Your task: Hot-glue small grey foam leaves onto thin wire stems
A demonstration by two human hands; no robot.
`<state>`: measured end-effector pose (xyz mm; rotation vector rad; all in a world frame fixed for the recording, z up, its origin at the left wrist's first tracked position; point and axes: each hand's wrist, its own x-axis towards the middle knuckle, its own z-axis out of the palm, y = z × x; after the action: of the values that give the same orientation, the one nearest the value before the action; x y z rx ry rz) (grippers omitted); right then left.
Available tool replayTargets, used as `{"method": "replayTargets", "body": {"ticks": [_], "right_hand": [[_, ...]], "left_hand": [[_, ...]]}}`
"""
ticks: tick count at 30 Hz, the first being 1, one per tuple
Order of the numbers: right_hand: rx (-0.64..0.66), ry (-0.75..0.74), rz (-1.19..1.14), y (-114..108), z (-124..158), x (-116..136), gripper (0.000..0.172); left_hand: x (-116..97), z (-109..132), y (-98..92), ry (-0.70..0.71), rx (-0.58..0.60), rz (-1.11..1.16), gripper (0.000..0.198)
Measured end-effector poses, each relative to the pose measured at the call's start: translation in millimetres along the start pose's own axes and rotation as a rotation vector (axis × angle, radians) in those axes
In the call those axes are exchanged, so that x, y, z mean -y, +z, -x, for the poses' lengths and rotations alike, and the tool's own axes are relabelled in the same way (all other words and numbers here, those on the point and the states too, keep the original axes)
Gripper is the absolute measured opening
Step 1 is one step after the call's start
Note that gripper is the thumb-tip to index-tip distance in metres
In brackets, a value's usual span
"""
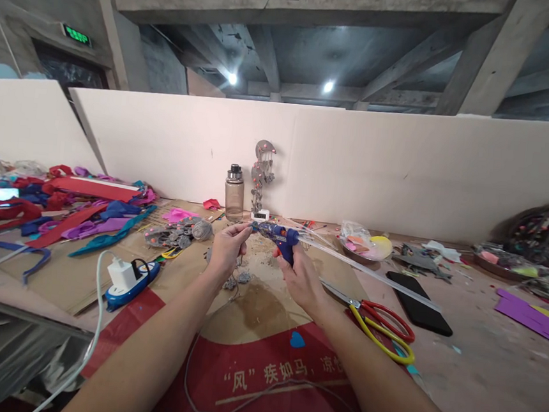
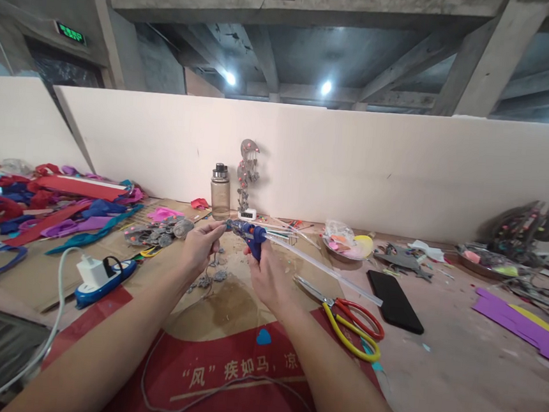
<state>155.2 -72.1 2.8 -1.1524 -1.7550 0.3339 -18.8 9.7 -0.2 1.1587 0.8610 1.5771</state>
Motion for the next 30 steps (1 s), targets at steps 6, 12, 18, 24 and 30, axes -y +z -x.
{"method": "replayTargets", "body": {"ticks": [6, 12, 18, 24, 30], "right_hand": [[-0.007, 0.021, 0.009, 0.2, -0.5, -1.4, 0.019], [-0.037, -0.018, 0.022, 1.4, -0.8, -5.1, 0.019], [-0.053, -0.019, 0.014, 1.0, -0.4, 0.0, 0.017], [-0.019, -0.027, 0.011, 2.2, 0.8, 0.8, 0.017], [-0.022, -0.035, 0.010, 4.3, 0.6, -2.1, 0.018]], "left_hand": [[-1.6, 0.2, 0.5, 0.000, -0.001, 0.022, 0.040], [0.4, -0.7, -0.1, -0.004, 0.017, 0.037, 0.043], [-0.9, -0.1, 0.9, 0.004, 0.013, 0.041, 0.042], [-0.4, 0.8, 0.8, -0.006, 0.018, 0.001, 0.044], [-0.7, 1.6, 0.9, -0.016, 0.028, -0.017, 0.044]]}}
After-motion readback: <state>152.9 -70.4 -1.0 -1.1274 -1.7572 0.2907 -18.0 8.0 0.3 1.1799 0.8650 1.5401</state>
